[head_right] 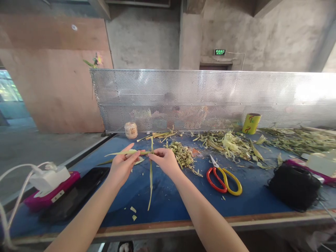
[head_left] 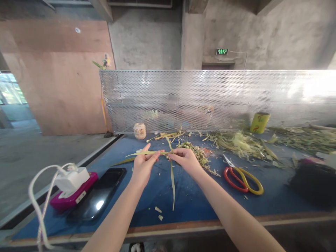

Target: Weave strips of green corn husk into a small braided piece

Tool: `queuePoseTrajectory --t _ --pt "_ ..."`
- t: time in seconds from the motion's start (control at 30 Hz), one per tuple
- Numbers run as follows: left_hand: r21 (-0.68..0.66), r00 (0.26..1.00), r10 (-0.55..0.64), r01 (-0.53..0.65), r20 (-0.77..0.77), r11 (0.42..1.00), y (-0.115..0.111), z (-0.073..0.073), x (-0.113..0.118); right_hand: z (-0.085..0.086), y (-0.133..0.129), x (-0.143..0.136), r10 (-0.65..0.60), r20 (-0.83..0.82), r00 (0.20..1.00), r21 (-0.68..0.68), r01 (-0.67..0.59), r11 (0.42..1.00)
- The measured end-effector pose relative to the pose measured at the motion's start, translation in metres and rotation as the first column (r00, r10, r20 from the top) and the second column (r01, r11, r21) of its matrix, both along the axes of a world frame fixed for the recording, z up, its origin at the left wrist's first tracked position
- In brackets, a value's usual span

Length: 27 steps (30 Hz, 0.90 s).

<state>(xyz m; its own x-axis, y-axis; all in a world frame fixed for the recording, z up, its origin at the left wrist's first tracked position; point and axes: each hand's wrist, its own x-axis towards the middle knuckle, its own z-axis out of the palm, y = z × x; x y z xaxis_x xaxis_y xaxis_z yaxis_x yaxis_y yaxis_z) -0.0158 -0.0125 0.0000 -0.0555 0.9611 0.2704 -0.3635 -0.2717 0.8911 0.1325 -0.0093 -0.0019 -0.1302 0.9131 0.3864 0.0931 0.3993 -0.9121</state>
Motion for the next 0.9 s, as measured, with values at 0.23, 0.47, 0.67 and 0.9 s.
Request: queuePoseTrajectory --t 0.23,0.47,0.67,0.9 --pt "-0.089 1.000 0.015 -0.017 -0.016 0.996 -0.004 0.000 0.006 0.000 -0.001 -0.002 0.042 -0.019 0.999 -0.024 -0.043 0.999" --pt "-0.214 0.991 -0.134 0.132 0.008 0.968 -0.008 -0.003 0.014 -0.002 0.002 -0.007 -0.008 0.027 1.000 0.097 0.005 0.995" --pt "-0.137 0.981 -0.192 0.195 0.035 0.971 -0.006 -0.003 0.013 0.002 0.004 -0.004 -0.025 -0.214 0.977 -0.055 0.014 0.998" --pt "-0.140 0.980 -0.199 0.198 0.006 0.970 -0.006 -0.002 0.016 0.006 0.004 -0.005 -0.007 -0.278 0.960 -0.024 0.001 1.000"
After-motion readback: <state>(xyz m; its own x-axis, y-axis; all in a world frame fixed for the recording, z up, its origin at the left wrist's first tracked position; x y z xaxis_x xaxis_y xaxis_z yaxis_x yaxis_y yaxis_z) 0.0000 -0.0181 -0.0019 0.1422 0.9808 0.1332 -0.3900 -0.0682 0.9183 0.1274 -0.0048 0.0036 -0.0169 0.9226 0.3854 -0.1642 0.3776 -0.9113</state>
